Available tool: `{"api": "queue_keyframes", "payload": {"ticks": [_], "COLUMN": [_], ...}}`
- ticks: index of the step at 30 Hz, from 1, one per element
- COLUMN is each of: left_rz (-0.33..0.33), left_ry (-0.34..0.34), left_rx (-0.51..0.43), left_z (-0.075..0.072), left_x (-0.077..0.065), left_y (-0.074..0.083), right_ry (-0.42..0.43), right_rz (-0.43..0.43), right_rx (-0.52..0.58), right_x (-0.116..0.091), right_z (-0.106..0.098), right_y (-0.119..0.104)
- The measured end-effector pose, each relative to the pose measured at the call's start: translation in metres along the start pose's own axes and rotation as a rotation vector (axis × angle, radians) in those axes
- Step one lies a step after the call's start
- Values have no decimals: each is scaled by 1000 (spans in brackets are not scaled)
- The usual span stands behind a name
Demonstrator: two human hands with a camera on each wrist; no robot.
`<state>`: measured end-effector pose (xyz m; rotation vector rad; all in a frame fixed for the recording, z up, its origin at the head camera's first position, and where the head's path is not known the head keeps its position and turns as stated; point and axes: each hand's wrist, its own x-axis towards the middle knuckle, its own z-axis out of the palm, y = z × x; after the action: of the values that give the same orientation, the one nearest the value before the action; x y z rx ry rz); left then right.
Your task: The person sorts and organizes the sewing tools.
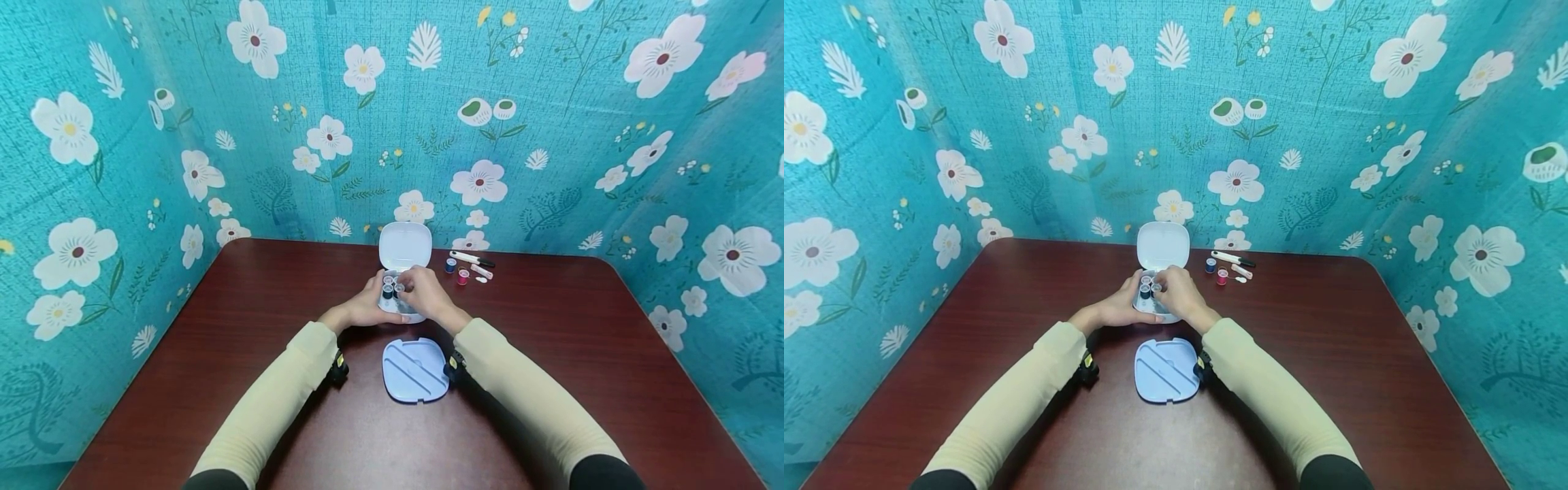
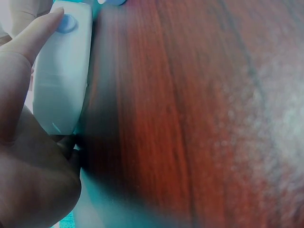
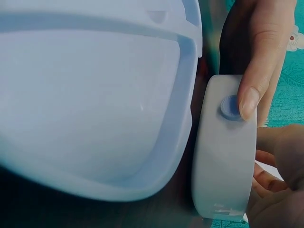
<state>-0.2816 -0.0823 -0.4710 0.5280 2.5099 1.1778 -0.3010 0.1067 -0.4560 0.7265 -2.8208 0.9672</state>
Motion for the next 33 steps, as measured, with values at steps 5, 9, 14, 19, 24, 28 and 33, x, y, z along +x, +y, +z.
{"api": "queue_keyframes", "payload": {"ticks": [5, 9, 14, 19, 24, 28, 33], "left_rz": [-17, -19, -26, -25, -33, -36, -56], "left_ry": [-10, -15, -19, -21, -29, -29, -31], "left_rx": [2, 7, 2, 22, 20, -1, 30], "left_z": [0, 2, 3, 2, 0, -1, 1], "left_x": [2, 8, 13, 8, 5, 3, 8], "left_y": [-2, -10, -15, -10, -5, -1, -7], "right_ry": [-6, -11, -10, -8, -4, -9, -25], "right_rz": [0, 13, 17, 26, 30, 33, 29], "right_rx": [-16, -28, -32, -26, -24, -21, -16], "right_x": [0, 0, 1, 1, -1, -2, -5], "right_z": [1, 2, 3, 2, 1, 0, -4], "right_y": [-1, -2, -2, -4, -6, -6, -7]}}
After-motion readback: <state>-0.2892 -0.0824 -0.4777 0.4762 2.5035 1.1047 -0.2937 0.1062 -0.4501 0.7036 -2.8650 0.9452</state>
